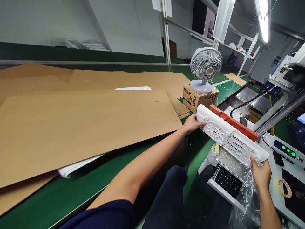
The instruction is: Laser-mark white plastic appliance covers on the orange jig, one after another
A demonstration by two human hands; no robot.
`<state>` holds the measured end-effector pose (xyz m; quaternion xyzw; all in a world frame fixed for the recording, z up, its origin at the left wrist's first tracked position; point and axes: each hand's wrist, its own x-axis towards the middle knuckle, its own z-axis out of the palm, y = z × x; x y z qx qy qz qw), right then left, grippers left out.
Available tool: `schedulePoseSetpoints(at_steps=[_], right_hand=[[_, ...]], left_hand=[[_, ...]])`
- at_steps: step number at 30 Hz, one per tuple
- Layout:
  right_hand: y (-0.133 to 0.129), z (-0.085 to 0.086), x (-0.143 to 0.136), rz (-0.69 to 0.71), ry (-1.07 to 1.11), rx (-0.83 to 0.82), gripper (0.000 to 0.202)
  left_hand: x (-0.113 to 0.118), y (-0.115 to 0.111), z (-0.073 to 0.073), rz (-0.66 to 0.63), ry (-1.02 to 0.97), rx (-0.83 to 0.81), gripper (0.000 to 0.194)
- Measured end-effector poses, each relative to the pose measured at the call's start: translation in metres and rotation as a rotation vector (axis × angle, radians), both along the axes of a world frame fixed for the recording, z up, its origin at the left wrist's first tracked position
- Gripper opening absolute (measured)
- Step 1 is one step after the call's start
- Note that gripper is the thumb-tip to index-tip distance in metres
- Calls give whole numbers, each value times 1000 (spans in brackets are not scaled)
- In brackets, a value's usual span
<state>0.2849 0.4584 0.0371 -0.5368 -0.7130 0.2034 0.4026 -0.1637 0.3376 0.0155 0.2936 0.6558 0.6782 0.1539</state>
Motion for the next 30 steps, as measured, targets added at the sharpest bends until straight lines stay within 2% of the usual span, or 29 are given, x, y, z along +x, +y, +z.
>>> schedulePoseSetpoints(at_steps=[6, 11, 16, 20, 25, 30], right_hand=[[14, 6, -14, -42, -4, 11, 68], [21, 7, -26, -31, 15, 22, 68], [32, 12, -34, -50, 27, 21, 65], [44, 10, -37, -51, 18, 59, 61], [54, 2, -34, -45, 8, 52, 56], [63, -3, -28, -13, 28, 14, 59]], left_hand=[[-7, 9, -17, -1, 15, -1, 88], [-16, 22, -17, -2, 34, 68, 90], [-25, 38, -7, 55, 119, -75, 82], [-30, 37, -3, 70, 199, -203, 76], [-32, 32, -3, 85, 293, -322, 75], [-30, 29, -8, 86, 322, -413, 77]])
